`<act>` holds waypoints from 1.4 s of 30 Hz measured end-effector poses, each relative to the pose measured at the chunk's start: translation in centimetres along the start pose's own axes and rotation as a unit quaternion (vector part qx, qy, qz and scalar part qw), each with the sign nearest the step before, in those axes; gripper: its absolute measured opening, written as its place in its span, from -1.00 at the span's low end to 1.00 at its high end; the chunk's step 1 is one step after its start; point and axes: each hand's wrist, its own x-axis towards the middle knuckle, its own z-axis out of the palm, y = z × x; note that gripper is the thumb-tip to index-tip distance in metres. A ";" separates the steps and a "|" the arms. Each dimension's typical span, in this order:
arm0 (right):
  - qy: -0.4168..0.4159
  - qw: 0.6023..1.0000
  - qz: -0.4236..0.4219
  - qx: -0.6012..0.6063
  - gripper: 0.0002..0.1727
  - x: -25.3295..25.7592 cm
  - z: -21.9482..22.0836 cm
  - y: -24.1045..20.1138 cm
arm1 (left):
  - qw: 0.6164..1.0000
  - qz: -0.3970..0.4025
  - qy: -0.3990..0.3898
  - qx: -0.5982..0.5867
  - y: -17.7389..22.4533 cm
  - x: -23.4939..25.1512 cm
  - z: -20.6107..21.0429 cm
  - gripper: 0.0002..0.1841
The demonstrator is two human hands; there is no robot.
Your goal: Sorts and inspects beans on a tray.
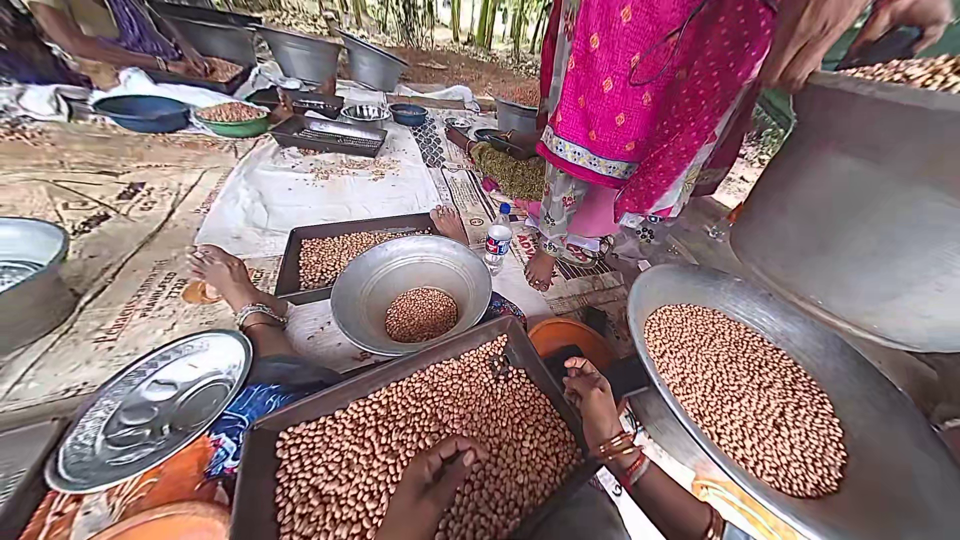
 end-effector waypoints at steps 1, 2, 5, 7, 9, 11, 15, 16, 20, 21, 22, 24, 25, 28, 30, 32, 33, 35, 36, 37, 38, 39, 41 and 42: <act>-0.006 1.000 0.002 -0.007 -0.77 0.0 0.1 0.1 | 1.000 0.000 -0.001 0.003 0.1 0.0 0.0 -0.75; -0.011 1.000 0.001 -0.014 -0.77 0.0 0.1 0.2 | 1.000 0.000 -0.001 0.005 0.1 0.0 0.0 -0.75; -0.025 0.999 -0.003 -0.022 -0.77 0.3 0.1 0.4 | 1.000 -0.003 -0.001 0.010 0.2 0.0 0.0 -0.75; -0.038 0.999 -0.002 -0.028 -0.77 0.4 0.0 0.3 | 1.000 -0.004 -0.005 0.019 0.0 0.0 0.0 -0.75; -0.049 0.998 -0.005 -0.038 -0.78 0.6 0.0 0.4 | 1.000 -0.003 -0.005 0.031 -0.2 0.1 0.1 -0.77; -0.059 0.997 -0.004 -0.047 -0.78 0.8 0.0 0.5 | 0.999 -0.005 -0.007 0.036 -0.3 0.1 0.1 -0.78; -0.074 0.996 -0.024 -0.038 -0.77 1.4 -0.1 1.3 | 0.999 -0.013 -0.004 0.040 -0.2 0.1 0.2 -0.78; -0.074 0.996 -0.029 -0.034 -0.77 1.5 -0.1 1.6 | 0.999 -0.014 -0.005 0.041 -0.3 0.1 0.2 -0.78; -0.070 0.997 -0.033 -0.025 -0.79 1.7 -0.2 2.1 | 0.999 -0.015 -0.009 0.050 -0.3 0.2 0.2 -0.77; -0.070 0.997 -0.033 -0.024 -0.78 1.8 -0.2 2.1 | 0.999 -0.015 -0.010 0.050 -0.4 0.2 0.2 -0.77; -0.070 0.997 -0.033 -0.021 -0.78 1.8 -0.2 2.2 | 0.999 -0.015 -0.012 0.050 -0.4 0.2 0.3 -0.77; -0.071 0.997 -0.035 -0.019 -0.77 1.8 -0.3 2.2 | 0.998 -0.016 -0.017 0.053 -0.3 0.3 0.3 -0.77; -0.071 0.997 -0.033 -0.018 -0.77 1.8 -0.2 2.1 | 0.998 -0.014 -0.018 0.054 -0.3 0.3 0.3 -0.77; -0.037 0.999 0.019 0.018 -0.78 1.8 0.0 1.5 | 0.998 -0.012 -0.018 0.058 -0.3 0.2 0.4 -0.77; 0.002 0.996 0.082 0.046 -0.73 2.3 0.1 0.3 | 0.998 -0.016 -0.018 0.058 -0.3 0.2 0.4 -0.76; 0.025 0.992 0.092 0.086 -0.58 3.1 0.1 -0.9 | 0.998 -0.013 -0.015 0.057 -0.5 0.3 0.3 -0.75; 0.033 0.991 0.079 0.101 -0.54 3.5 0.0 -1.5 | 0.998 -0.011 -0.013 0.057 -0.6 0.3 0.3 -0.75; 0.038 0.992 0.044 0.116 -0.46 4.1 -0.6 -3.0 | 0.998 -0.005 -0.008 0.063 -1.0 0.4 0.2 -0.76; 0.035 0.993 0.023 0.114 -0.45 4.3 -1.0 -3.8 | 0.998 -0.006 -0.007 0.065 -1.1 0.4 0.2 -0.76; 0.033 0.993 -0.004 0.111 -0.45 4.4 -1.4 -4.7 | 0.998 -0.006 -0.006 0.069 -1.1 0.4 0.2 -0.76; 0.033 0.993 -0.035 0.107 -0.45 4.5 -1.8 -5.5 | 0.997 -0.009 -0.004 0.075 -1.0 0.4 0.3 -0.77; 0.031 0.993 -0.064 0.098 -0.44 4.6 -2.3 -6.1 | 0.997 -0.012 -0.002 0.079 -1.0 0.4 0.3 -0.77; 0.029 0.991 -0.109 0.078 -0.46 4.6 -3.3 -6.7 | 0.996 -0.011 -0.001 0.086 -1.1 0.4 0.4 -0.76; 0.025 0.990 -0.121 0.068 -0.47 4.5 -3.7 -6.8 | 0.996 -0.010 0.000 0.089 -1.1 0.4 0.4 -0.76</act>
